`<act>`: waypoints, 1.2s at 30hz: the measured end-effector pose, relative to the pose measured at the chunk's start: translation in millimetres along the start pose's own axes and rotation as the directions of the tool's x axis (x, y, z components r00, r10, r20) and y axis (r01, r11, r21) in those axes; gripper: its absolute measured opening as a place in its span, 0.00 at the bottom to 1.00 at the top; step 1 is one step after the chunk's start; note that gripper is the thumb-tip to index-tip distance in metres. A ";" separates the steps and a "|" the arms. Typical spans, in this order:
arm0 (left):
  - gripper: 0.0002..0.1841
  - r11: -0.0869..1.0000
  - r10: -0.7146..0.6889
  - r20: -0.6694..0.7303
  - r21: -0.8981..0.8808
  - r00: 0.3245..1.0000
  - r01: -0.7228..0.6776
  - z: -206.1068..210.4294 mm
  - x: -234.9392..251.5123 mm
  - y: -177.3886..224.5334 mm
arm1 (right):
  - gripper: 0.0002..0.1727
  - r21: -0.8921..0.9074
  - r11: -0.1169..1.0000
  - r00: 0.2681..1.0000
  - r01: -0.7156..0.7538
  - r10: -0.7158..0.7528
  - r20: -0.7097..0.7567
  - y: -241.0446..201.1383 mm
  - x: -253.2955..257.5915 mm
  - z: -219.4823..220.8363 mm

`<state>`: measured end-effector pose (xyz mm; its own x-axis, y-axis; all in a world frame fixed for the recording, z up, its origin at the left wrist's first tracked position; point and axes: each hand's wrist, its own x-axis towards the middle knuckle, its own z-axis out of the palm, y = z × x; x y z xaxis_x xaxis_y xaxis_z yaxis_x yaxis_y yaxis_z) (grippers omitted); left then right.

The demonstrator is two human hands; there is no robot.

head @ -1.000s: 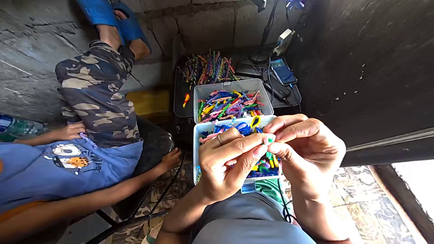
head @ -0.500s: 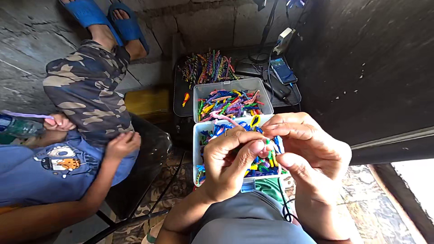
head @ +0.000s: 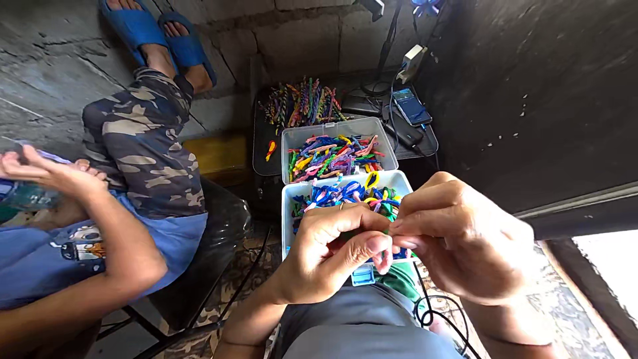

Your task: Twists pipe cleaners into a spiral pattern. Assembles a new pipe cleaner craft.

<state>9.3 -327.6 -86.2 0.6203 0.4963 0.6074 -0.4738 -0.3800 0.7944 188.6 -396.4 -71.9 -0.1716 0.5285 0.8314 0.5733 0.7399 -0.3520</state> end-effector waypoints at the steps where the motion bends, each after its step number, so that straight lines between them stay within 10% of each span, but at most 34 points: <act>1: 0.14 0.999 0.010 0.007 0.040 1.000 -0.011 -1.7 -0.8 0.2 | 0.06 -0.085 0.996 1.000 0.024 -0.025 -0.008 -1.2 -1.9 2.1; 9: 0.11 0.719 0.183 0.145 0.655 0.972 -0.233 -18.1 -17.1 13.4 | 0.04 -0.390 0.889 0.967 0.241 -0.183 0.179 -3.4 -20.3 13.3; 15: 0.10 0.290 0.152 0.402 0.855 0.903 -0.430 -22.3 -25.8 26.4 | 0.14 0.145 0.979 0.971 -0.144 0.111 0.213 -2.5 -41.9 30.0; 18: 0.11 0.128 0.152 0.491 0.851 0.858 -0.510 -16.0 -27.5 28.2 | 0.18 0.710 0.338 0.764 -0.618 0.472 0.440 -12.9 -51.0 34.0; 20: 0.10 0.148 0.173 0.480 0.851 0.860 -0.504 -15.7 -28.7 21.9 | 0.19 0.732 -0.053 0.623 -0.680 0.484 0.614 -16.6 -49.3 28.6; 21: 0.10 0.209 0.171 0.455 0.850 0.874 -0.484 -17.0 -29.6 18.5 | 0.18 0.718 -0.034 0.624 -0.695 0.467 0.626 -16.1 -48.6 25.2; 23: 0.12 0.427 0.134 0.375 0.814 0.917 -0.394 -20.4 -31.1 12.4 | 0.15 0.644 0.416 0.762 -0.642 0.437 0.478 -13.6 -48.5 19.5; 26: 0.17 0.783 -0.015 0.291 0.599 0.957 -0.170 -28.7 -27.5 8.3 | 0.11 0.083 0.988 0.975 -0.130 0.112 0.191 -9.0 -48.9 18.5; 30: 0.16 0.970 -0.140 0.419 0.238 0.897 0.040 -40.3 -17.6 3.5 | 0.05 -0.340 0.864 0.921 0.371 -0.295 0.257 -8.4 -41.2 13.3; 36: 0.13 0.927 -0.192 0.631 -0.135 0.751 0.350 -42.7 -7.7 -1.2 | 0.08 -0.287 0.718 0.763 0.635 -0.524 0.377 -6.5 -22.4 -2.0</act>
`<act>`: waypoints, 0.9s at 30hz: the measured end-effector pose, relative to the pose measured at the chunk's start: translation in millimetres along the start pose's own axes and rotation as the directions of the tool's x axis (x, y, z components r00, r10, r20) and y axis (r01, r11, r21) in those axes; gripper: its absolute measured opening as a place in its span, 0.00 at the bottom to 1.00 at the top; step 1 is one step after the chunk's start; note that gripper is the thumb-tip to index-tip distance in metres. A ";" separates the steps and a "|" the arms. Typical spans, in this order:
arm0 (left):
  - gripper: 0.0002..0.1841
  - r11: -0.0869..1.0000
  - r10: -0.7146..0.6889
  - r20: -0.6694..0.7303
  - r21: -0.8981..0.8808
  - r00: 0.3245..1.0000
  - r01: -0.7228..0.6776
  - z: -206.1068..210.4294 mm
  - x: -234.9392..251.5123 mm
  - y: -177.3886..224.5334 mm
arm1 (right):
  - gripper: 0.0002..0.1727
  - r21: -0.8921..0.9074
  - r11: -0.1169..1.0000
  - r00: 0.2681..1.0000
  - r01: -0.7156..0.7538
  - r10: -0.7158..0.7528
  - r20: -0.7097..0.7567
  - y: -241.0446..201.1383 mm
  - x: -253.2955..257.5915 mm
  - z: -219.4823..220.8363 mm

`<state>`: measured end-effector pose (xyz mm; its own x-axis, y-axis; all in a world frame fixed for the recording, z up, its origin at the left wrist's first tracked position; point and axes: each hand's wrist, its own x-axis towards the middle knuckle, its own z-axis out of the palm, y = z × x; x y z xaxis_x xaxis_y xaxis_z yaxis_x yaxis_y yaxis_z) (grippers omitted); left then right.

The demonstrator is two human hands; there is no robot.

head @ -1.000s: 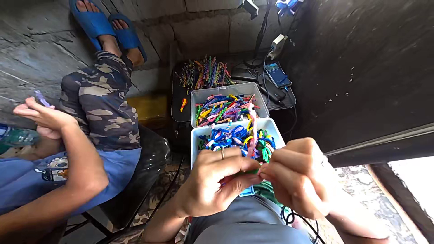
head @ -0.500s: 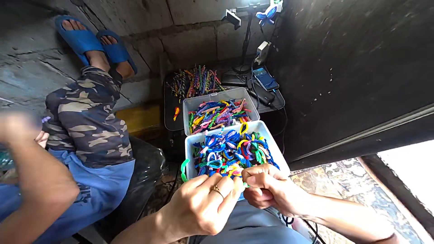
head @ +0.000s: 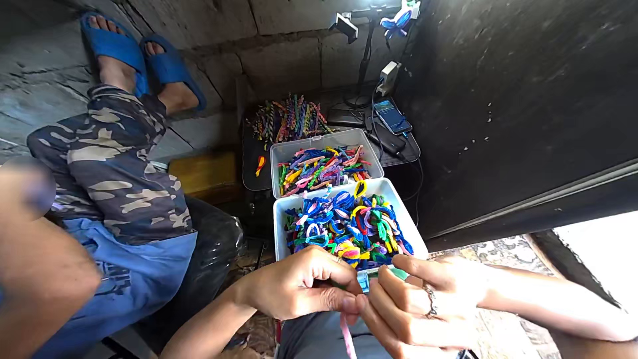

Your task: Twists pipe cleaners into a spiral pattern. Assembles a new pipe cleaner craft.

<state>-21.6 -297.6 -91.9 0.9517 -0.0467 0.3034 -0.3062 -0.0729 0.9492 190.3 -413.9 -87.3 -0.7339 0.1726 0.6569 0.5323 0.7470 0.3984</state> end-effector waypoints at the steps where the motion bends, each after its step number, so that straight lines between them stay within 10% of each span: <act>1: 0.12 0.999 -0.015 0.017 -0.052 1.000 0.016 -0.4 1.1 -0.7 | 0.08 0.031 0.999 1.000 0.014 -0.014 -0.002 2.5 -0.1 -1.6; 8: 0.12 0.987 -0.070 -0.024 -0.145 0.997 0.066 -1.8 7.9 -8.4 | 0.09 0.022 1.000 0.998 -0.002 0.001 0.056 14.4 -5.1 -6.7; 11: 0.15 0.921 0.032 -0.207 0.386 0.978 0.051 -0.2 6.5 -2.0 | 0.07 0.098 0.969 0.968 -0.227 0.213 0.134 12.3 -9.0 2.7; 13: 0.16 0.531 0.186 -0.256 0.839 0.949 0.122 7.7 6.3 -0.5 | 0.10 0.285 0.857 0.903 -0.429 0.393 0.176 10.7 -13.1 14.3; 15: 0.12 0.072 0.324 -0.142 0.989 0.935 0.126 16.6 7.4 0.1 | 0.14 0.574 0.511 0.751 -0.640 0.573 0.327 9.7 -12.7 17.2; 17: 0.10 -0.211 0.384 -0.024 0.971 0.923 0.113 22.3 8.0 3.4 | 0.15 0.726 -0.121 0.532 -0.677 0.601 0.597 9.7 -6.6 11.4; 19: 0.10 -0.307 0.410 0.039 0.947 0.911 0.097 22.5 8.2 6.0 | 0.16 0.646 -0.568 0.446 -0.510 0.468 0.763 9.3 -1.0 3.9; 21: 0.10 -0.219 0.442 0.012 0.971 0.897 0.095 20.1 10.4 7.7 | 0.17 0.593 -0.703 0.442 -0.393 0.421 0.792 6.6 3.6 -1.6; 24: 0.12 0.229 0.426 -0.197 0.968 0.883 0.105 12.4 13.9 10.8 | 0.14 0.743 -0.499 0.475 -0.447 0.572 0.669 4.2 5.5 -3.6; 27: 0.15 0.732 0.262 -0.345 0.679 0.901 0.047 -0.6 14.4 15.5 | 0.14 0.694 0.351 0.658 -0.628 0.716 0.233 11.5 0.4 -2.8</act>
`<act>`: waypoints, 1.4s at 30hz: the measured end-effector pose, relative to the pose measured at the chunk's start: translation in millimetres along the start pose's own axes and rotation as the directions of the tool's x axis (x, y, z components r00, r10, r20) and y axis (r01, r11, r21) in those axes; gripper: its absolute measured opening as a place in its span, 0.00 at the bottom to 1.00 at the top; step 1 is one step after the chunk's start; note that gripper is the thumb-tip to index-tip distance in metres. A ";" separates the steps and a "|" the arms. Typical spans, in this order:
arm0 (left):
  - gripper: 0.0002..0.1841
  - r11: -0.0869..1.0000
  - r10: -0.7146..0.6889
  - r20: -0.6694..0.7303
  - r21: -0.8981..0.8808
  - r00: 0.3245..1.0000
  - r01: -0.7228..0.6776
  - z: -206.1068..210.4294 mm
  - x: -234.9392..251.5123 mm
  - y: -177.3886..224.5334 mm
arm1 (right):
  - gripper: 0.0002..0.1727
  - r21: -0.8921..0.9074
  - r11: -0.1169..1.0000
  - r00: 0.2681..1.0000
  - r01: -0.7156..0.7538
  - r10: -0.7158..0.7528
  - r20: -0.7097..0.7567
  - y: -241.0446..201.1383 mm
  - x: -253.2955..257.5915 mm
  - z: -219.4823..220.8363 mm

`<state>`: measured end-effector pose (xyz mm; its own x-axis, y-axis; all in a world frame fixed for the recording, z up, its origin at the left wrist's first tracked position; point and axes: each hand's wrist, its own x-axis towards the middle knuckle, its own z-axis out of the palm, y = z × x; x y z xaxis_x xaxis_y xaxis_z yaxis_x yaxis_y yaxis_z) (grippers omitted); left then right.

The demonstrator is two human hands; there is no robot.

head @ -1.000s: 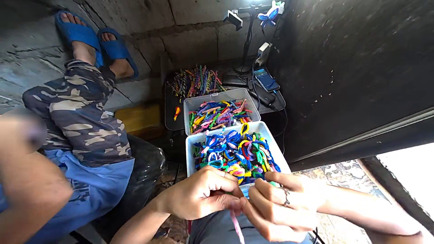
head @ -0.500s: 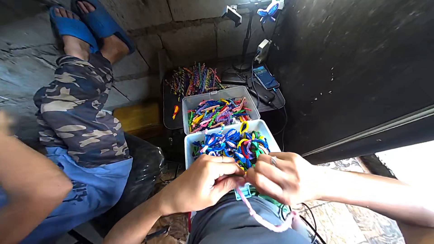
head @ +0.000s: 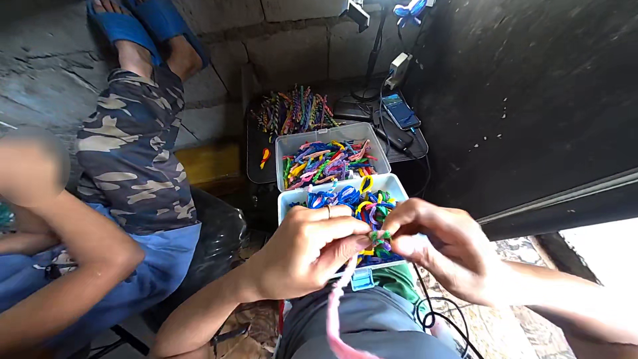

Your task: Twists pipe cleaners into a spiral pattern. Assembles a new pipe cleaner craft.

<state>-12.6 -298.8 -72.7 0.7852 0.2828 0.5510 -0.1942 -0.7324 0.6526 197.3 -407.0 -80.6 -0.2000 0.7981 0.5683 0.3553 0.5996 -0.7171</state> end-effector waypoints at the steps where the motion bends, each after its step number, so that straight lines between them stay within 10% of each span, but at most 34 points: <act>1: 0.15 0.987 -0.049 0.040 -0.150 0.998 0.055 -3.6 0.7 -1.2 | 0.13 -0.303 0.939 0.983 0.165 -0.180 -0.022 0.6 1.9 -3.5; 4: 0.14 0.890 -0.125 0.150 -0.420 0.981 0.177 -7.3 1.3 -3.0 | 0.12 -0.814 0.392 0.839 0.429 -0.507 0.199 -4.8 4.1 -14.1; 8: 0.11 0.786 -0.126 0.280 -0.557 0.952 0.268 -7.8 4.1 -3.9 | 0.12 -0.770 0.013 0.656 0.638 -0.532 0.535 -4.9 13.6 -23.9; 12: 0.13 0.908 -0.099 0.281 -0.368 0.955 0.202 -8.4 4.3 -8.4 | 0.08 -0.718 0.273 0.734 0.640 -0.493 0.467 2.1 14.8 -16.2; 14: 0.13 0.994 0.022 0.178 0.105 0.984 -0.041 -5.0 2.9 -7.7 | 0.08 -0.680 0.523 0.852 0.514 -0.403 0.335 13.5 10.0 -4.2; 17: 0.11 0.654 0.266 0.197 0.683 0.944 -0.326 3.4 -3.0 -6.8 | 0.14 -0.244 0.969 0.988 0.042 -0.004 0.153 20.9 7.5 6.6; 19: 0.11 0.487 0.324 0.235 0.789 0.916 -0.375 3.9 -6.0 -5.6 | 0.17 0.249 0.857 0.884 -0.452 0.393 0.251 12.7 10.7 5.2; 21: 0.10 0.482 0.331 0.218 0.797 0.918 -0.363 0.4 -8.8 -5.1 | 0.19 0.482 0.617 0.783 -0.622 0.484 0.390 9.0 11.1 3.1; 23: 0.09 0.620 0.308 0.147 0.718 0.940 -0.316 -1.9 -11.6 -7.2 | 0.17 0.409 0.743 0.841 -0.531 0.402 0.362 7.4 9.1 1.1; 26: 0.14 0.885 0.169 0.042 0.434 0.985 -0.171 -5.8 -12.5 -8.8 | 0.17 -0.134 0.990 0.984 0.041 -0.016 0.179 6.9 7.2 -3.1; 30: 0.14 1.000 0.012 0.106 0.022 0.994 -0.015 -17.0 -6.2 -4.4 | 0.11 -0.733 0.471 0.853 0.491 -0.429 0.296 -5.6 7.6 -10.1; 33: 0.13 0.977 0.003 0.227 -0.206 0.974 0.045 -16.8 -1.4 -1.5 | 0.13 -0.744 0.004 0.660 0.668 -0.465 0.590 -12.4 16.0 -19.5; 34: 0.13 0.970 0.007 0.257 -0.238 0.966 0.056 -15.3 -0.4 -0.9 | 0.12 -0.707 -0.003 0.618 0.707 -0.482 0.621 -10.6 20.0 -20.5; 38: 0.14 0.983 0.126 0.216 0.102 0.968 -0.151 -7.9 -2.1 2.0 | 0.10 -0.587 0.555 0.808 0.589 -0.415 0.417 -3.5 13.5 -11.5; 42: 0.10 0.551 0.347 0.254 0.724 0.903 -0.415 1.6 -11.9 10.3 | 0.18 0.070 0.987 0.955 -0.142 0.118 0.273 -1.3 6.8 -0.6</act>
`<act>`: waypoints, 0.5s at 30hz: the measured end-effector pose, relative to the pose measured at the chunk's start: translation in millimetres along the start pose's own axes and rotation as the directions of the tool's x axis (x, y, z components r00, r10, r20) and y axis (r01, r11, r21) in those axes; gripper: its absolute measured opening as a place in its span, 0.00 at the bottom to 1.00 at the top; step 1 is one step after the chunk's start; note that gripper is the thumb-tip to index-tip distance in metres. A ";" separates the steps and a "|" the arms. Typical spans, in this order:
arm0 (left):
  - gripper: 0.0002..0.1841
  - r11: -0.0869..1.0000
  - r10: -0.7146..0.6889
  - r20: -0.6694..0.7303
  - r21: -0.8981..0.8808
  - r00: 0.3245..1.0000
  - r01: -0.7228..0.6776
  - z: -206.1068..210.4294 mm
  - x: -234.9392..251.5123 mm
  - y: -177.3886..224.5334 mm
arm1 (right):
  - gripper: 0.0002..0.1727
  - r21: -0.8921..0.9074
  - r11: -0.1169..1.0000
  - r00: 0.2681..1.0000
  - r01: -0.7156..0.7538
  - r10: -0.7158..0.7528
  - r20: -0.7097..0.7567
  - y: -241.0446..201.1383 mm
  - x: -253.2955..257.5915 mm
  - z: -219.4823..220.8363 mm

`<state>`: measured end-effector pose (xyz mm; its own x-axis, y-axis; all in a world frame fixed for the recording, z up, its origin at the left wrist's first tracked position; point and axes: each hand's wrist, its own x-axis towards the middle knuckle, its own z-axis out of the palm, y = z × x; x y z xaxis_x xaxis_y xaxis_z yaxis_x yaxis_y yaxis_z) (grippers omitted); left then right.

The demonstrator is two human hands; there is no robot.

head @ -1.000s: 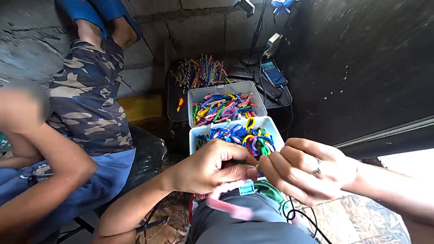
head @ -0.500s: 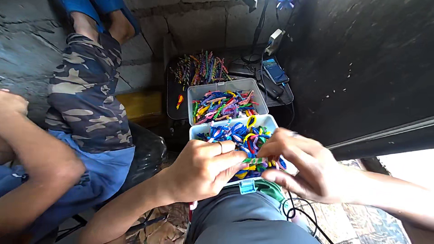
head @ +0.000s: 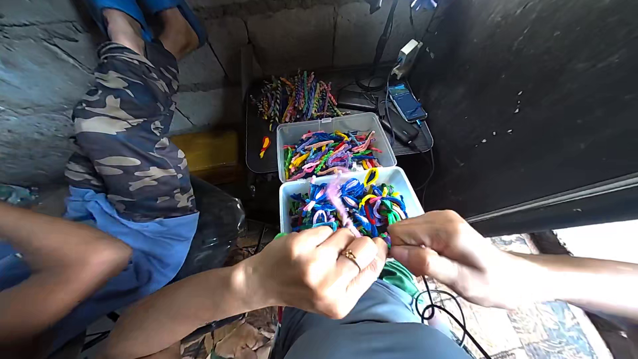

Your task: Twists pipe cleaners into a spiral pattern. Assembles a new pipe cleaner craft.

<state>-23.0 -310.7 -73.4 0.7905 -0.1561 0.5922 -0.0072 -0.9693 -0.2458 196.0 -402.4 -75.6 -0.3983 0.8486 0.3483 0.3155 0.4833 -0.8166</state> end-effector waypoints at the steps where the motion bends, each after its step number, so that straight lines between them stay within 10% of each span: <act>1: 0.09 0.999 0.001 -0.007 0.049 1.000 -0.001 0.4 -1.3 0.8 | 0.18 0.235 0.956 0.985 -0.173 0.166 0.051 -2.8 0.1 -0.3; 3: 0.10 0.999 -0.052 -0.030 -0.011 0.998 0.052 2.6 -3.7 0.9 | 0.18 0.414 0.856 0.951 -0.309 0.277 0.138 -4.1 2.2 -1.1; 6: 0.15 0.901 -0.240 0.004 -0.370 0.971 0.225 9.0 -8.0 -2.4 | 0.17 -0.130 0.991 0.999 0.031 -0.028 0.026 -3.0 1.9 -6.9; 9: 0.17 0.580 -0.318 0.180 -0.740 0.931 0.341 5.1 -7.8 -10.3 | 0.09 -0.807 0.504 0.900 0.307 -0.431 0.073 -5.9 0.9 -7.6; 12: 0.15 0.241 -0.262 0.312 -0.895 0.913 0.375 1.3 -3.2 -15.1 | 0.11 -0.902 0.020 0.779 0.431 -0.514 0.360 -12.7 0.4 -14.3; 15: 0.15 0.137 -0.198 0.369 -0.907 0.908 0.399 1.4 0.2 -17.9 | 0.11 -0.807 0.134 0.711 0.575 -0.571 0.411 -9.9 6.5 -16.8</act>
<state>-21.8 -293.1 -70.0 0.9454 0.1199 0.3029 -0.2412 -0.3672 0.8983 204.8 -398.1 -57.5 -0.8172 0.2390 0.5245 0.5089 0.7265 0.4618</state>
